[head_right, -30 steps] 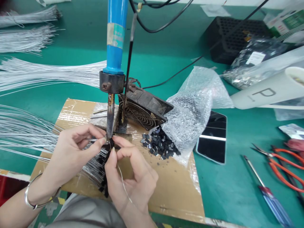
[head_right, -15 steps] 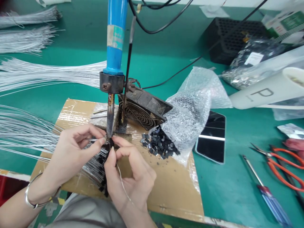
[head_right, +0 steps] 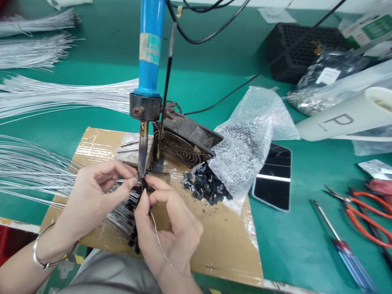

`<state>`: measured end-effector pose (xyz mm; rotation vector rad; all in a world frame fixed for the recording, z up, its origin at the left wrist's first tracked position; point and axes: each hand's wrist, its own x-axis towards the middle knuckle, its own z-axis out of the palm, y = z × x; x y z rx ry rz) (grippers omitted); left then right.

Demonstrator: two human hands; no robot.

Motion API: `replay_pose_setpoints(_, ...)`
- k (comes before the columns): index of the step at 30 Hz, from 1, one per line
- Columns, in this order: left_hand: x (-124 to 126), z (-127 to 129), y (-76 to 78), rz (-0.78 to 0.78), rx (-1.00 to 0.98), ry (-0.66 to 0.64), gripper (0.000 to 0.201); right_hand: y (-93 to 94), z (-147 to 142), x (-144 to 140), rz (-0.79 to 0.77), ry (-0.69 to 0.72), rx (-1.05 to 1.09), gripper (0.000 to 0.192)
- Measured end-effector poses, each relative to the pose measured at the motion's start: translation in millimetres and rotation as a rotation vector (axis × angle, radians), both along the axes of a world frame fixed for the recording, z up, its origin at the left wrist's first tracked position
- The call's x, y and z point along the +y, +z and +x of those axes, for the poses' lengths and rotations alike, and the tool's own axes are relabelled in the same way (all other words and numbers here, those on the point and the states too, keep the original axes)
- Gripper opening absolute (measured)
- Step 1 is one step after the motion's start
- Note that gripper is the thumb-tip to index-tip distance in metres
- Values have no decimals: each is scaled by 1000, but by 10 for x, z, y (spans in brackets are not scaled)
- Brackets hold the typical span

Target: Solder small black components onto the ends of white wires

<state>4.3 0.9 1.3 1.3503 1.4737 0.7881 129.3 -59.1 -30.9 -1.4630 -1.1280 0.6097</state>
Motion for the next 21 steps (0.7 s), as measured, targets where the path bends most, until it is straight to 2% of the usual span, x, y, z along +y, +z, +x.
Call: replay_pose_setpoints(21,3,9,-9,14,-19,-6,7,-52,-1,11,25,-10,24,15)
